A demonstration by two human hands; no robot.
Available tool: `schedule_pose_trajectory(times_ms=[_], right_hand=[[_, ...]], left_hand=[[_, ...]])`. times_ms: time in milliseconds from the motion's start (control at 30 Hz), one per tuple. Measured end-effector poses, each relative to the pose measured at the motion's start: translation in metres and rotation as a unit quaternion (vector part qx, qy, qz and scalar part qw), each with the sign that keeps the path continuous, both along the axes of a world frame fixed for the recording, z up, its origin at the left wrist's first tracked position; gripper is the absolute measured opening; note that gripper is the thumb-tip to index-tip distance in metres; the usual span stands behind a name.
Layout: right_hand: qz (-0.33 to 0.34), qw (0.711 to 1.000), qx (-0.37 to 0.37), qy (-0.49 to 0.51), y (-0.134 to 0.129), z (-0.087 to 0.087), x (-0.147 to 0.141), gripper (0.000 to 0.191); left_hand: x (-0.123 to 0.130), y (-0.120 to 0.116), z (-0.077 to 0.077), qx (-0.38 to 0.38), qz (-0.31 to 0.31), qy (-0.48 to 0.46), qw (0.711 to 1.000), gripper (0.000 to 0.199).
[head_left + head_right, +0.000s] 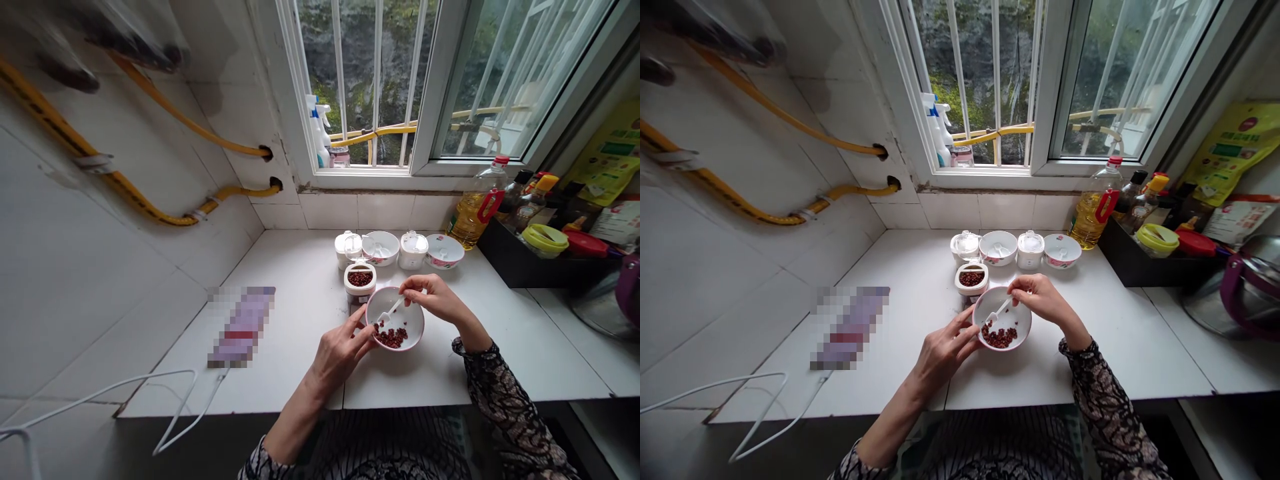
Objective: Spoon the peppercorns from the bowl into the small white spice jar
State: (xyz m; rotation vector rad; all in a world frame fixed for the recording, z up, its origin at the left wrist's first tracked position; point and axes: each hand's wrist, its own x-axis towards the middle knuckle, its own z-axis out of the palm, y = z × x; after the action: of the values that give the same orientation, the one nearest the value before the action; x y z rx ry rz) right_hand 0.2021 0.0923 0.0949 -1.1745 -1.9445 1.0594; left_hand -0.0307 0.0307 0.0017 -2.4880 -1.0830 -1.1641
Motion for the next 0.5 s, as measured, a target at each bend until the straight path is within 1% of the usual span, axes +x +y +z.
schedule_pose_trajectory(times_ms=[67,133,300,400,500], right_hand=[[-0.011,1.0,0.01,-0.005,-0.001,-0.001,-0.001,0.015],[-0.02,1.0,0.0,0.012,-0.001,-0.002,-0.002,0.015],[-0.049,0.991,-0.055,0.115,0.007,-0.009,0.0,0.02],[-0.093,0.983,-0.032,0.154,0.013,-0.012,-0.001,0.026],[-0.142,0.974,0.031,0.172,0.014,-0.015,-0.009,0.029]], left_hand=[[0.001,0.0,0.001,0.002,-0.001,-0.003,1.0,0.015],[0.001,0.0,0.001,0.008,0.0,-0.005,1.0,0.014],[0.0,0.0,0.0,0.011,0.005,0.001,1.0,0.013],[0.0,0.001,-0.001,0.008,0.004,0.004,1.0,0.013],[0.0,0.001,-0.001,0.015,0.004,0.003,1.0,0.014]])
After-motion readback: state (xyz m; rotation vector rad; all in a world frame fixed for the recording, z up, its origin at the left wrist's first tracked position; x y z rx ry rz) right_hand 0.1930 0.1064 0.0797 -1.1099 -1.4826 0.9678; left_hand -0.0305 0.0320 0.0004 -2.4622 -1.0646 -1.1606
